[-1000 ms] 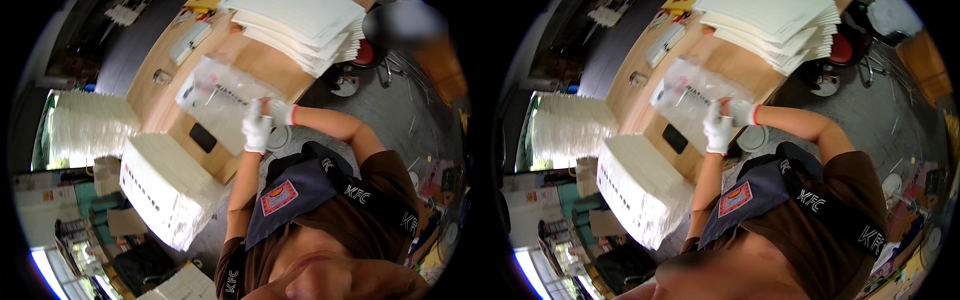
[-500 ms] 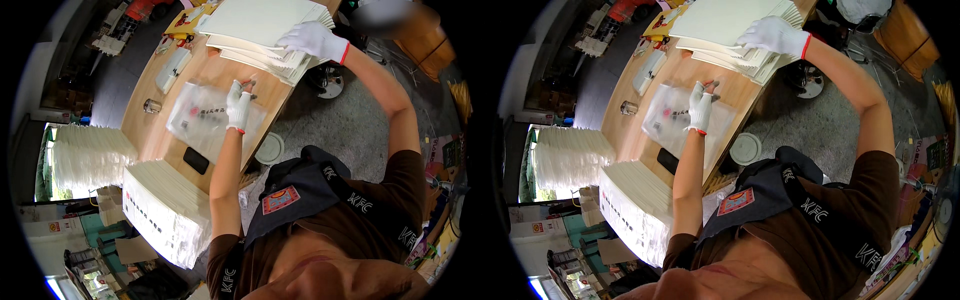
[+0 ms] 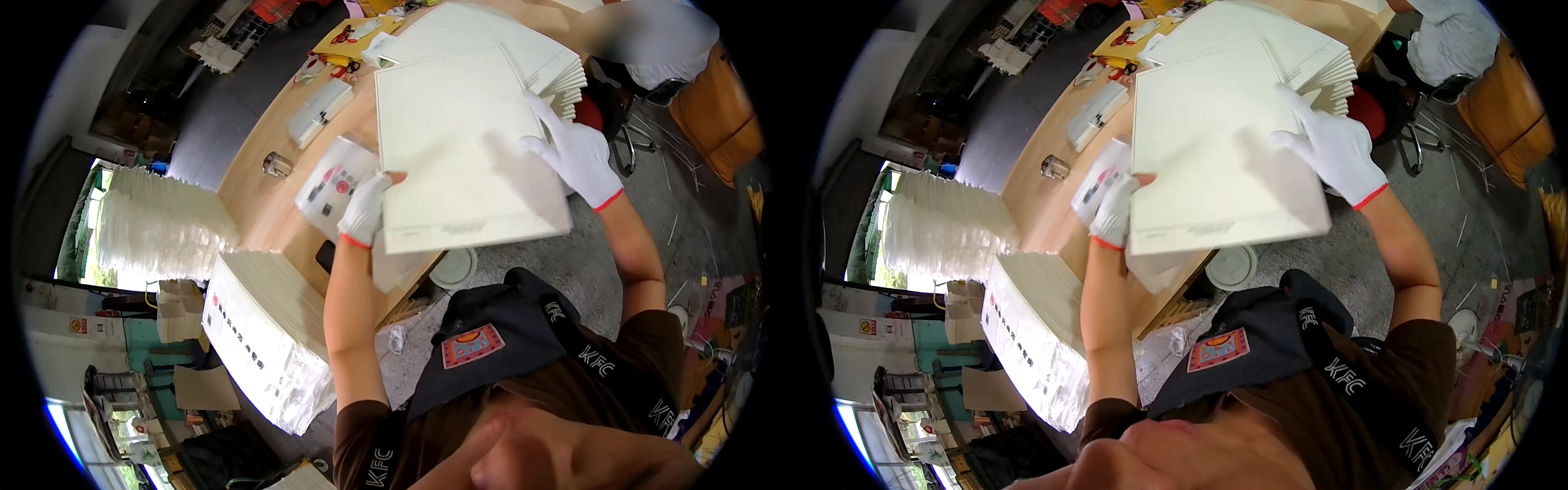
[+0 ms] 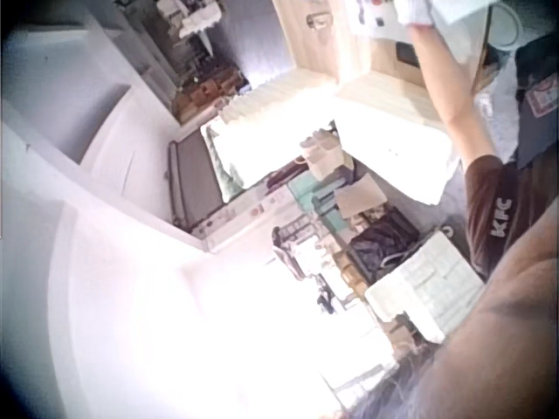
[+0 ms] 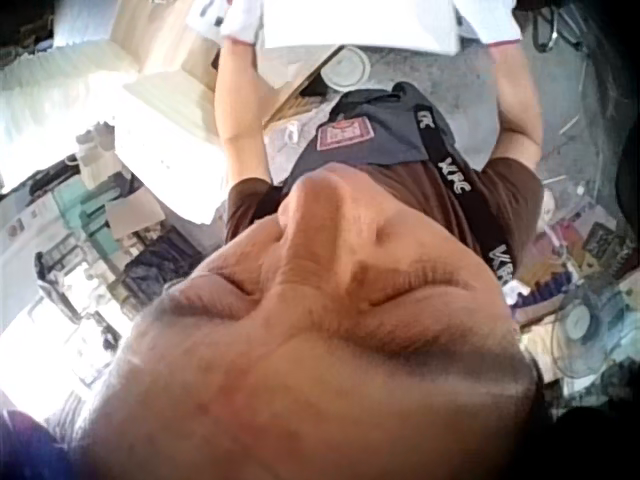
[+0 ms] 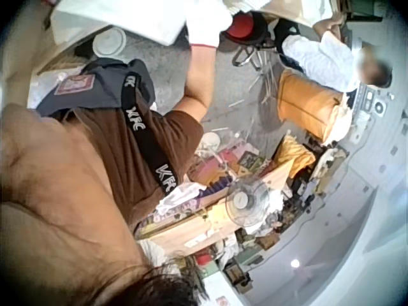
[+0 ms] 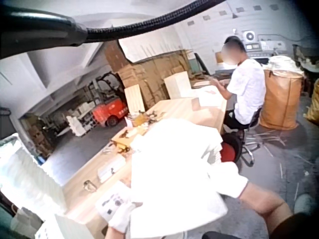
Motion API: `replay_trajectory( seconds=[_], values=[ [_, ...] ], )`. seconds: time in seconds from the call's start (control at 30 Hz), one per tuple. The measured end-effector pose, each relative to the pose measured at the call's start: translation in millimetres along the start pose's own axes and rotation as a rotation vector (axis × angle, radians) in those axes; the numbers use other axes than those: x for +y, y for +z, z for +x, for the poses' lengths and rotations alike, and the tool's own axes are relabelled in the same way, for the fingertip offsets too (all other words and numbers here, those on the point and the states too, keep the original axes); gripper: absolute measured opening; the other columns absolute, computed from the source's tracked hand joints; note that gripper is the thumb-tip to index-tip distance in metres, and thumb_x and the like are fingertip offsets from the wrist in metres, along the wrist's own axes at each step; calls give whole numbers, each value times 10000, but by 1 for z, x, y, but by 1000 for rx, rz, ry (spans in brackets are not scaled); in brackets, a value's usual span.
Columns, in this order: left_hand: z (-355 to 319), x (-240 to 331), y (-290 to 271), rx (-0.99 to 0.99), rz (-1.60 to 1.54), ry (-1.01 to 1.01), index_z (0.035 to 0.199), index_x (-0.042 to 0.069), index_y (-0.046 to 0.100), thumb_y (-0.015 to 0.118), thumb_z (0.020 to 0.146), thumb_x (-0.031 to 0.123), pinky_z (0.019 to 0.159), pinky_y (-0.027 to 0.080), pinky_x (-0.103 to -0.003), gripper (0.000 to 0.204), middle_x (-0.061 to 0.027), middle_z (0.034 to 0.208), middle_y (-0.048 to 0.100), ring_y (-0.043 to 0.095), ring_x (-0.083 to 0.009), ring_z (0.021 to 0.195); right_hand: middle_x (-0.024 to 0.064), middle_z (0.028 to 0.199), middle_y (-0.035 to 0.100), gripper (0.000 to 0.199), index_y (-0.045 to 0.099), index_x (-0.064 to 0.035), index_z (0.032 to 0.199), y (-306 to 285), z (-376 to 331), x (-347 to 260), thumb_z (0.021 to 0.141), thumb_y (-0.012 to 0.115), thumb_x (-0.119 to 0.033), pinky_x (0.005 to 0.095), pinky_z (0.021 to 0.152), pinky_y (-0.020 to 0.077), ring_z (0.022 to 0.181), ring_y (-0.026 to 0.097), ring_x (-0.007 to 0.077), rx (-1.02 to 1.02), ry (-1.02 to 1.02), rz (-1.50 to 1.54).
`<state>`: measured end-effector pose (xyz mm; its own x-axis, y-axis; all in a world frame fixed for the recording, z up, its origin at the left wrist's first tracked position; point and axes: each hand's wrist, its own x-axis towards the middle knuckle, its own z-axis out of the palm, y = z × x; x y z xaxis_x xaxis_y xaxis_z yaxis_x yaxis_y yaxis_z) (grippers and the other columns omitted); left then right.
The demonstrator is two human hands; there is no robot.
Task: The person repeatedly picks up stacks of white paper documents and inserts them into clear plastic sleeves. The person then places the filled sleeves on a growing pile on the table.
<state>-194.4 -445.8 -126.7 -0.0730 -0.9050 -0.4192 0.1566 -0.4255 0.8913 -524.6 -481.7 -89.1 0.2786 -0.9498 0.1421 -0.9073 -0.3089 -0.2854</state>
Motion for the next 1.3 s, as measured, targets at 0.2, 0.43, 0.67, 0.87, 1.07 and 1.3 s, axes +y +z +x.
replay_trajectory(
  seconds=[0.2, 0.43, 0.67, 0.87, 1.07, 1.3],
  values=[
    [-21, -39, 47, 76, 557, 388, 1389, -24, 247, 630, 813, 118, 863, 484, -353, 706, -209, 1170, 570, 597, -277, 1017, 128, 1306, 504, 489, 515, -55, 1281, 97, 5, -22, 869, 632, -291, 372, 1053, 321, 1268, 420, 252, 40, -380, 1101],
    [-8, -73, 40, 2, 445, 436, 1426, 21, 263, 653, 859, 228, 758, 522, -312, 719, -139, 1241, 536, 619, -203, 901, 168, 795, 602, 268, 633, -34, 996, 112, -7, -46, 865, 614, -267, 379, 583, 457, 678, 607, 316, 166, -301, 609],
    [-51, -28, -63, 15, -212, 670, 1386, 109, 427, 449, 966, 257, 654, 479, -284, 446, -51, 1181, 595, 567, -98, 773, 107, 802, 574, 169, 592, -81, 772, 83, -10, -39, 779, 632, -245, 364, 526, 491, 628, 616, 266, 29, -884, -19],
    [-64, -66, -31, 387, 400, 628, 1121, 32, 613, 494, 910, 82, 571, 420, -205, 247, -35, 964, 622, 500, -47, 647, 134, 817, 598, 211, 602, -30, 829, 129, -1, -54, 807, 544, -232, 405, 524, 516, 643, 645, 268, -333, -879, -318],
    [-66, -87, -18, 530, 280, 628, 1140, 48, 606, 501, 926, 96, 562, 450, -234, 243, -12, 799, 631, 529, -62, 618, 124, 749, 595, 222, 559, -59, 806, 128, -17, -32, 820, 486, -268, 425, 553, 496, 626, 608, 326, -434, -862, -73],
    [-112, -154, 12, 383, 958, 926, 978, 65, 641, 580, 702, 28, 567, 476, -368, 285, -100, 830, 653, 608, -284, 666, 65, 770, 629, 262, 617, -22, 866, 148, 20, -48, 859, 592, -283, 291, 577, 469, 658, 600, 105, -970, -576, 727]
  ],
)
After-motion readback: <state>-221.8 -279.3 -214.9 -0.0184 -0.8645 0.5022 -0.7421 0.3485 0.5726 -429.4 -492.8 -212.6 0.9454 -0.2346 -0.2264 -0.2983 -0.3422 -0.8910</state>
